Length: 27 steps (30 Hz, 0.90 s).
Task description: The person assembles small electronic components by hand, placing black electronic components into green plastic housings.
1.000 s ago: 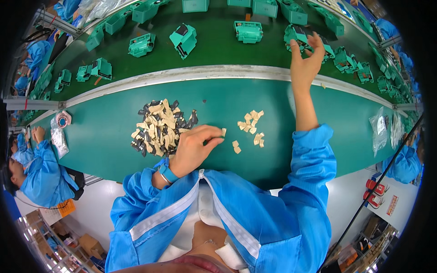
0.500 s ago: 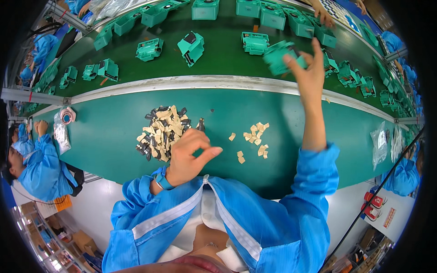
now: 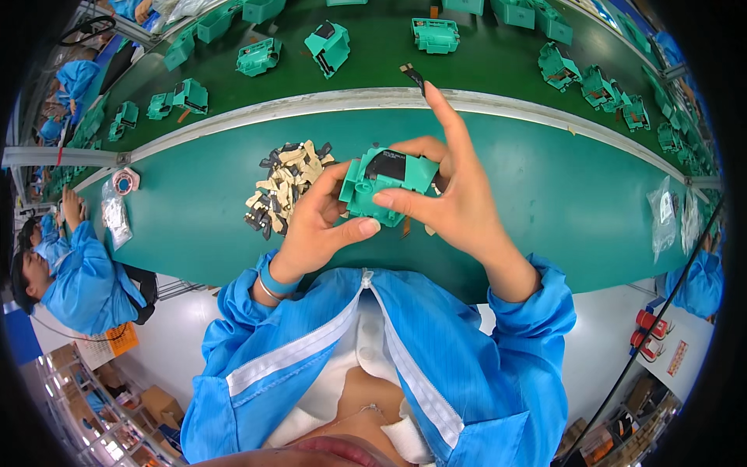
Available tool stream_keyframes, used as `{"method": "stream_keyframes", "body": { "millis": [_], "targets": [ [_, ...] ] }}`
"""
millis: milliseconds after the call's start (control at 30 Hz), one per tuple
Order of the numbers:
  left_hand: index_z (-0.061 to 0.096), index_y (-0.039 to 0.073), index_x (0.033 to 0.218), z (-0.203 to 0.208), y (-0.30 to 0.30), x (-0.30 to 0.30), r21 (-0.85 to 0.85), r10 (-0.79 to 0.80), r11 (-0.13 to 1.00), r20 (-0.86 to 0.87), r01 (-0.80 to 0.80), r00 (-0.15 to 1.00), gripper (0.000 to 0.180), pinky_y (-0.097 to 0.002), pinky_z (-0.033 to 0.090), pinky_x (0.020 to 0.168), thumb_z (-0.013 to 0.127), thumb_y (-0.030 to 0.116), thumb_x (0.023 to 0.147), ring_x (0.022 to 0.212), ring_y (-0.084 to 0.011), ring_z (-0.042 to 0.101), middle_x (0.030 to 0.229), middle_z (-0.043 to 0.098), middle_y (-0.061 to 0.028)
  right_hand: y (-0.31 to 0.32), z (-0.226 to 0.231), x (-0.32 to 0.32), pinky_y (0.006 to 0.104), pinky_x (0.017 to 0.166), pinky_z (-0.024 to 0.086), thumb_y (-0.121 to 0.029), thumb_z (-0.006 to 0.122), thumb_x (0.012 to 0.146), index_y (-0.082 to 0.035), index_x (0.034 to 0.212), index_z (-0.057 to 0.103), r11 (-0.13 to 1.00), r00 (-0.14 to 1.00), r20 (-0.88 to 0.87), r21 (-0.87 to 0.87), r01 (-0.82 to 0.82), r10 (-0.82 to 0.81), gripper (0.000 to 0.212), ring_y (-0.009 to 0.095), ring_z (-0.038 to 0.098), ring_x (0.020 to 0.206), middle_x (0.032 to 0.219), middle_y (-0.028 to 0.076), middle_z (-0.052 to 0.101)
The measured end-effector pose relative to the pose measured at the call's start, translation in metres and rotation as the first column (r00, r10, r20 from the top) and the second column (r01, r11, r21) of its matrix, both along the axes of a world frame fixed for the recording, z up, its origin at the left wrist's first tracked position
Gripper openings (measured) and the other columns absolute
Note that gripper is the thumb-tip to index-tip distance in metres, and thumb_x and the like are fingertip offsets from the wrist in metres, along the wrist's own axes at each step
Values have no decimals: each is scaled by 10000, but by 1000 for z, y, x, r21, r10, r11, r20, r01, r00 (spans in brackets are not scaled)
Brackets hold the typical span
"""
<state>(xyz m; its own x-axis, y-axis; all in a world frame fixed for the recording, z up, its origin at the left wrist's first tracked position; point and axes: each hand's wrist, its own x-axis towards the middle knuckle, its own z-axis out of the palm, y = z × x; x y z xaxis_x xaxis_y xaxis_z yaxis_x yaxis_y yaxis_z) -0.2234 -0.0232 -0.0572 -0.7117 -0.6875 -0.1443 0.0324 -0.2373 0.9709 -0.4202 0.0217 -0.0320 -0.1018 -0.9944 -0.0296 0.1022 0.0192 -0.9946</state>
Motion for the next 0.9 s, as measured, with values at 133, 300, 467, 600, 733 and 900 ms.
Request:
{"method": "stream_keyframes", "body": {
  "millis": [133,300,467,600,733,900],
  "targets": [
    [359,3,1385,7,5,4,77,14,997,-162,-1,987,718,-365,424,1006,758,150,806,1195,-211,509,1318,495,-131,-3,1,-5,223,517,512,-21,768,746,-97,1507,112,996,999,46,91,-6,2,1008,154,656,770,1045,147,655],
    [422,15,1336,8,-11,16,243,-111,955,-228,167,967,630,-313,454,915,748,155,815,1130,-165,535,1198,568,-112,-10,6,-13,211,601,465,-123,806,727,-80,1492,225,974,970,-106,86,-212,220,962,117,625,737,976,131,666],
    [498,12,1192,15,-10,10,337,-48,940,-36,57,998,494,-303,492,876,765,70,781,983,-138,599,1075,617,-72,-29,6,-1,256,722,469,-220,809,733,-72,1473,269,961,935,-232,127,-246,269,928,159,613,875,1085,152,627],
    [485,8,1239,12,2,4,442,181,889,-96,-121,979,522,-328,498,893,726,-9,777,992,-166,613,1090,626,-89,-20,4,-3,306,844,480,-80,734,796,-14,1257,500,889,903,-216,-362,278,-371,521,204,602,1011,1175,162,592],
    [491,-3,1250,3,9,7,460,370,850,-172,-258,913,511,-344,495,910,670,-75,777,1019,-194,618,1125,629,-106,22,-2,-4,311,775,525,91,659,809,33,908,598,949,936,273,-161,270,-220,130,195,643,864,985,153,656],
    [510,-6,1222,6,14,7,384,409,870,-214,-308,887,476,-346,517,883,656,-99,778,998,-194,630,1115,632,-119,31,3,27,252,694,526,131,670,783,26,862,586,987,906,394,81,137,-158,156,141,637,793,860,119,652]
  ]
}}
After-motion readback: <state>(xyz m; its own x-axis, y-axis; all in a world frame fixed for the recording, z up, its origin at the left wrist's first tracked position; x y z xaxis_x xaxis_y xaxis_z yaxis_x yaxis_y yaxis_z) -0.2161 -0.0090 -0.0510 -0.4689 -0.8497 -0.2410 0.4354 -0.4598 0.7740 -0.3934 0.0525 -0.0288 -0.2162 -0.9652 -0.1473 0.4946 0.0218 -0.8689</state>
